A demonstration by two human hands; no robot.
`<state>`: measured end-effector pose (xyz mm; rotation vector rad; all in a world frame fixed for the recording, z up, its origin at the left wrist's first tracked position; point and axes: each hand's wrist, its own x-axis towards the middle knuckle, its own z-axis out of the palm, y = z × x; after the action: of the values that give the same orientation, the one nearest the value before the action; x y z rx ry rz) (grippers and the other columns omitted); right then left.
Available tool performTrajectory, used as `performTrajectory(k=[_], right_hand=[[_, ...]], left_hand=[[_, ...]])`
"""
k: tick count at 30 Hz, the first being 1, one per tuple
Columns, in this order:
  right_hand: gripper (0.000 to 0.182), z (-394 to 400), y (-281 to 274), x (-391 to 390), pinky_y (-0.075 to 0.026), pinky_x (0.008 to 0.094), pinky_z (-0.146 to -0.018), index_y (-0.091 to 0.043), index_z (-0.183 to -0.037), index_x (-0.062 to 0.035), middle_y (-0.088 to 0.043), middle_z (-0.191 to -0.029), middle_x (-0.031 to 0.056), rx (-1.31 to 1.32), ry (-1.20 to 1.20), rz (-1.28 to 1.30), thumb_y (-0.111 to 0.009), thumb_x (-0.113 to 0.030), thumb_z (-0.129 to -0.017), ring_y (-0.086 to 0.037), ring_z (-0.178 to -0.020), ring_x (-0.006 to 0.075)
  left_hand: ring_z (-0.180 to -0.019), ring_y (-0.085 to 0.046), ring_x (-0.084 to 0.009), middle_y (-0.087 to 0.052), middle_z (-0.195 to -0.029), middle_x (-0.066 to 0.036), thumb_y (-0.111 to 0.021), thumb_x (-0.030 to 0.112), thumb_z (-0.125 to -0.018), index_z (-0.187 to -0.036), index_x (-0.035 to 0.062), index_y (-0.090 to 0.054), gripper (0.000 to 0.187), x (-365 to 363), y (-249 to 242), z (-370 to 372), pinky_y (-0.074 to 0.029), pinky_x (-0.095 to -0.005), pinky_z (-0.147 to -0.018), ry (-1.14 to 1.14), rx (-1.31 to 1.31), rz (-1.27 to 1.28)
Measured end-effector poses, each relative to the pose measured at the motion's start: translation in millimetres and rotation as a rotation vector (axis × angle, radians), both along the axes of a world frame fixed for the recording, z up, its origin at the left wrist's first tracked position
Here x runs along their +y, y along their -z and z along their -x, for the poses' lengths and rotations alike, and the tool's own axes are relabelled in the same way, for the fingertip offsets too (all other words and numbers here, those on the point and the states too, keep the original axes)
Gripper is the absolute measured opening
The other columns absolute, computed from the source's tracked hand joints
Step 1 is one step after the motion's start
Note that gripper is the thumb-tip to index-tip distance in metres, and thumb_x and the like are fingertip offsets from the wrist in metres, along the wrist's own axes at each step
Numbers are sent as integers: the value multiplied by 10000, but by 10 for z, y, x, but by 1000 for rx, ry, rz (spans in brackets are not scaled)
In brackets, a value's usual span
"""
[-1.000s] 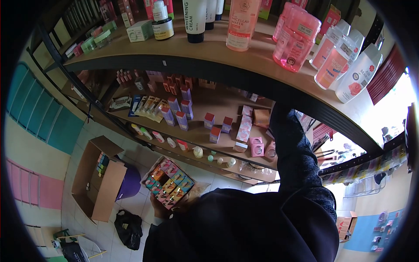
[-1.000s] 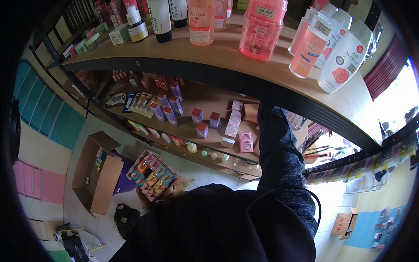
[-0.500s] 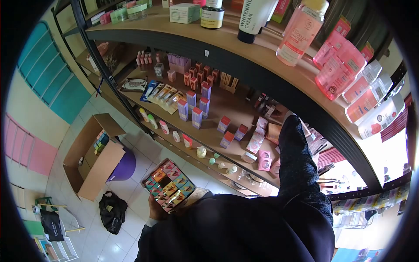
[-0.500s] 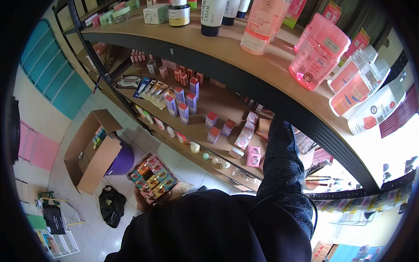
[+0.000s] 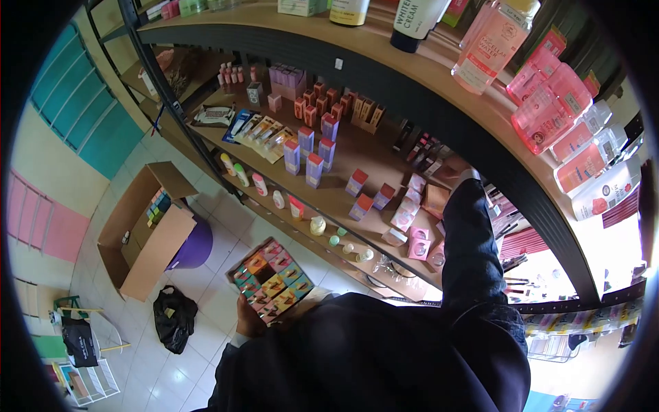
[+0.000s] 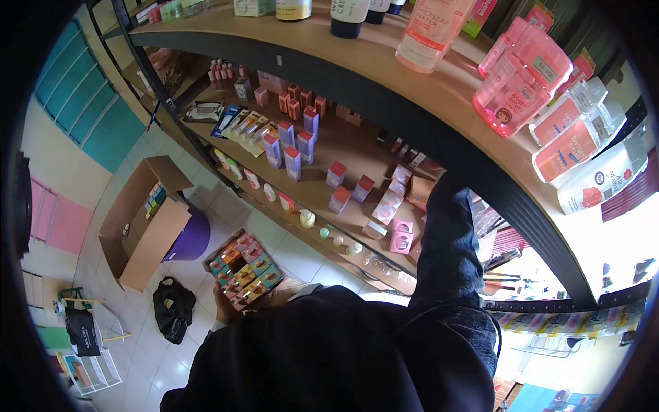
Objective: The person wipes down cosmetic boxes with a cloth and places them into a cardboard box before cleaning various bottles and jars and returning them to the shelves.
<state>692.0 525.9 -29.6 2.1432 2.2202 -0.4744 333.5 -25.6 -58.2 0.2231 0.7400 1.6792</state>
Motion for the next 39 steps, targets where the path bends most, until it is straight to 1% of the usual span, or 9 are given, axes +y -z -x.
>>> performTrajectory(k=[4,5,7,10,16,24,28,34,39], right_hand=[[232,325,-523,-638,-488,248,-450,-606,-943,-25,-609,-660,85,591,-129,-102,-469,-203,-881,-581,-517,142],[269,854,-1015,-1367,-513,270,-594,-573,-1053,-44,-630,-808,72,739,-84,64,-491,-211,-859,-602,-716,147],[372,1217,-997,-2063,-502,255,-568,-515,-1180,-97,-618,-922,73,1085,-430,424,-512,-234,-834,-614,-752,145],[580,1636,-897,-2911,-514,324,-746,-325,-1337,-90,-518,-1192,90,1213,-620,838,-553,-320,-855,-562,-1003,185],[441,1668,-791,-3115,-521,323,-741,-377,-1271,-71,-505,-1172,83,1518,-417,1043,-481,-304,-911,-525,-1035,176],[471,1480,-930,-3073,-538,286,-648,-431,-1253,-73,-558,-1062,66,1038,-360,794,-522,-353,-885,-543,-957,149],[262,1427,-830,-3062,-490,224,-650,-476,-1172,-106,-531,-866,-35,1446,-107,866,-450,-207,-932,-532,-780,59],[231,1191,-871,-2348,-529,274,-551,-435,-1138,-111,-546,-839,-13,1470,23,521,-443,-159,-912,-559,-722,80],[141,1329,-975,-1556,-522,314,-583,-487,-1032,-138,-540,-841,-19,1528,-64,325,-441,-204,-916,-565,-743,99]], left_hand=[[-1025,-549,-334,-507,-1186,-177,-482,544,-807,-1283,37,-330,712,39,153,73,-449,-475,-893,56,-135,21],[-1040,-542,-329,-500,-1195,-175,-476,521,-822,-1285,40,-329,685,98,243,99,-446,-474,-899,45,-107,5],[-1070,-525,-318,-486,-1213,-171,-469,489,-845,-1289,44,-326,645,270,108,106,-438,-470,-910,93,-80,-33],[-1111,-500,-284,-454,-1257,-155,-416,479,-883,-1306,45,-312,615,513,-263,45,-414,-437,-941,240,-36,-99],[-1120,-494,-233,-475,-1235,-133,-409,432,-908,-1289,34,-347,555,849,-520,-42,-413,-376,-947,339,64,-106],[-1134,-483,-252,-451,-1259,-156,-457,451,-885,-1309,9,-303,631,1003,-570,-132,-405,-382,-957,502,102,-34],[-1164,-459,-266,-416,-1295,-175,-357,582,-865,-1343,-10,-240,771,1075,-685,-191,-367,-387,-987,575,32,-104],[-1100,-506,-316,-490,-1187,-260,-250,751,-768,-1385,62,-184,927,1012,-758,-108,-391,-413,-947,632,183,-119],[-1077,-523,-295,-510,-1176,-245,-193,695,-821,-1382,87,-216,828,778,-624,-44,-389,-385,-940,540,93,-84]])
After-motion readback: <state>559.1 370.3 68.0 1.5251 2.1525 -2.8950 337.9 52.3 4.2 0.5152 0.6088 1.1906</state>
